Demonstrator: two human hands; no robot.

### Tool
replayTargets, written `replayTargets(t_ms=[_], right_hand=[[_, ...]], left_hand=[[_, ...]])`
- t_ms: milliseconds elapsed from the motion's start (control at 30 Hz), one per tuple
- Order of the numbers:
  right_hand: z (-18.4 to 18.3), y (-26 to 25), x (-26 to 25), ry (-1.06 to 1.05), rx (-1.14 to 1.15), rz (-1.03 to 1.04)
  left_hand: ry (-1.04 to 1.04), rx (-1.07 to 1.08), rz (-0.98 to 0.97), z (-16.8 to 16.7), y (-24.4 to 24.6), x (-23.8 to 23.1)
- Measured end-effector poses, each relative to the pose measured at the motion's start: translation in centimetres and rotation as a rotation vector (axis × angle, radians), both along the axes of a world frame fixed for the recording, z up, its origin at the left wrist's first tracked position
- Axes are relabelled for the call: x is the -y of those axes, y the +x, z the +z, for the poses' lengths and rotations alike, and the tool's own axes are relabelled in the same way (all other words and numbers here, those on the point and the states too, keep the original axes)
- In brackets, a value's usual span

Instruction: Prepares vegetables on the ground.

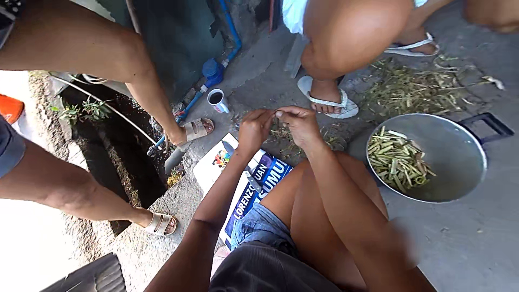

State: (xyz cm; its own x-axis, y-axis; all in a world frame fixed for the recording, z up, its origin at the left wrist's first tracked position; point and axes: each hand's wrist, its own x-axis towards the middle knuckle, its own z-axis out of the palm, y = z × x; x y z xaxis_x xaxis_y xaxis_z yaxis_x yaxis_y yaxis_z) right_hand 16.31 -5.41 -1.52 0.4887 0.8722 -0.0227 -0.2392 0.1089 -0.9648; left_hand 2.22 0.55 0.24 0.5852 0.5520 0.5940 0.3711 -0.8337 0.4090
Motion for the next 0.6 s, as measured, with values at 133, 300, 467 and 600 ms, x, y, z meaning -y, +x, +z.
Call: replayTargets(t_ms=[133, 300, 467, 600], right_hand=[[0.2, 0.0, 0.0, 0.002, -0.255, 0.019], [0.8, 0.2, 0.0, -0.040, -0.478, 0.004], [0.8, 0.9, -0.2, -0.034, -0.606, -0.021], [0.6, 1.5, -0.4, -0.014, -0.668, -0.056]], left_hand=[[0.007, -0.021, -0.015, 0.0, -0.5, 0.3], [0.003, -0.103, -0.037, -0.1, -1.5, 0.7], [0.001, -0.115, -0.052, -0.7, -2.3, 0.8], [-0.022, -0.150, -0.067, -1.2, -3.3, 0.9]])
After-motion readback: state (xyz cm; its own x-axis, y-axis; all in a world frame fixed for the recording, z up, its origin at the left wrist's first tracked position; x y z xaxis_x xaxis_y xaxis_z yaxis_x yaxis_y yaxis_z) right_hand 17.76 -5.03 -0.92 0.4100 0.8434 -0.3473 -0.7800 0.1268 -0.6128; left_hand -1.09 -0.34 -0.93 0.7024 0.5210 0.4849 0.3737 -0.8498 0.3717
